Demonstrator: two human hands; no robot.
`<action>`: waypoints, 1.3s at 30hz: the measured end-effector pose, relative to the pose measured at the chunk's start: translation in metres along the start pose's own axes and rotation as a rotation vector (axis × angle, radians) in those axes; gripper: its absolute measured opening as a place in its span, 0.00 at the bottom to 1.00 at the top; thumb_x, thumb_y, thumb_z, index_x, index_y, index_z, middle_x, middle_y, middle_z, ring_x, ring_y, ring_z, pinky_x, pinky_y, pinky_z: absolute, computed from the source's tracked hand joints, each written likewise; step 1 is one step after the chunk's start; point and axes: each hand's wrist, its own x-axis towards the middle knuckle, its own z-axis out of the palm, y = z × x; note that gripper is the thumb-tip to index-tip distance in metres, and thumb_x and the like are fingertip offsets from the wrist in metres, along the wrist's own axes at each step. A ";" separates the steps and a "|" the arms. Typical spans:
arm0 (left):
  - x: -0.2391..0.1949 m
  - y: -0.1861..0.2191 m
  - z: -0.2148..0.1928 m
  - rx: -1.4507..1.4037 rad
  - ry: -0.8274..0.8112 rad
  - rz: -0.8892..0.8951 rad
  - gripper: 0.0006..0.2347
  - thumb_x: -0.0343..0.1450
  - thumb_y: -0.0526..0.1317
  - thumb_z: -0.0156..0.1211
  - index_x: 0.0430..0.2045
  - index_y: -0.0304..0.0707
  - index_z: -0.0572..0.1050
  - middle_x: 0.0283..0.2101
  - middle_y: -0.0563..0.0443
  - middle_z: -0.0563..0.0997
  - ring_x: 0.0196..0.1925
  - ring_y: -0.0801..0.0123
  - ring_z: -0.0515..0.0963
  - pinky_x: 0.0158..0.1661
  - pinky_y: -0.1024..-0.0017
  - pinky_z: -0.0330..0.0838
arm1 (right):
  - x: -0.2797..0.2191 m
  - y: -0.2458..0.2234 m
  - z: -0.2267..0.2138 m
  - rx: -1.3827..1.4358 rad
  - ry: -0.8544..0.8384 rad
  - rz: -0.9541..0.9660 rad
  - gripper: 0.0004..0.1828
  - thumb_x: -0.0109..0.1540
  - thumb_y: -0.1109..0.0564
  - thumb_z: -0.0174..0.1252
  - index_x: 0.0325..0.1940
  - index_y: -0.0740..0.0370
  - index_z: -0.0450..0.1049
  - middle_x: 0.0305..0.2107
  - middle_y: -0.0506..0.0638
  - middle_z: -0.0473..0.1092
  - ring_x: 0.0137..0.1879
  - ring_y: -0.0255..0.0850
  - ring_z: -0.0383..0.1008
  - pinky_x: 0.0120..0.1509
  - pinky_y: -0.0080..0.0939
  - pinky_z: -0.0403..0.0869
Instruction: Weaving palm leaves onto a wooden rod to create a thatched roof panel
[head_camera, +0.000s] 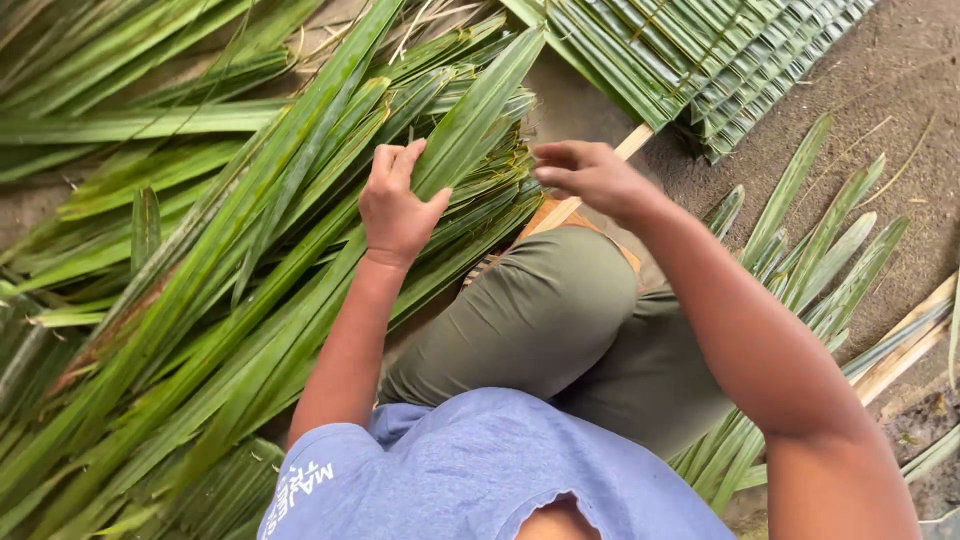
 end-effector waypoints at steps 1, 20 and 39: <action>0.006 0.013 -0.002 0.076 -0.037 -0.019 0.33 0.51 0.39 0.81 0.54 0.48 0.76 0.44 0.52 0.73 0.43 0.52 0.81 0.42 0.53 0.78 | 0.015 0.017 0.009 0.105 -0.039 0.020 0.28 0.66 0.54 0.59 0.69 0.64 0.67 0.52 0.53 0.74 0.54 0.41 0.74 0.56 0.41 0.76; -0.055 0.076 -0.119 0.232 0.098 0.275 0.31 0.57 0.41 0.79 0.56 0.39 0.77 0.40 0.52 0.74 0.35 0.61 0.78 0.37 0.66 0.76 | 0.013 -0.046 0.032 0.838 -0.247 -0.057 0.20 0.65 0.56 0.62 0.60 0.61 0.71 0.50 0.61 0.75 0.60 0.56 0.79 0.67 0.61 0.77; 0.098 -0.057 0.184 0.108 -0.444 0.258 0.18 0.72 0.54 0.62 0.56 0.59 0.73 0.49 0.58 0.81 0.53 0.59 0.82 0.55 0.54 0.72 | -0.047 -0.072 0.006 0.633 -0.033 -0.355 0.10 0.53 0.64 0.70 0.36 0.69 0.79 0.32 0.64 0.77 0.40 0.53 0.83 0.48 0.53 0.81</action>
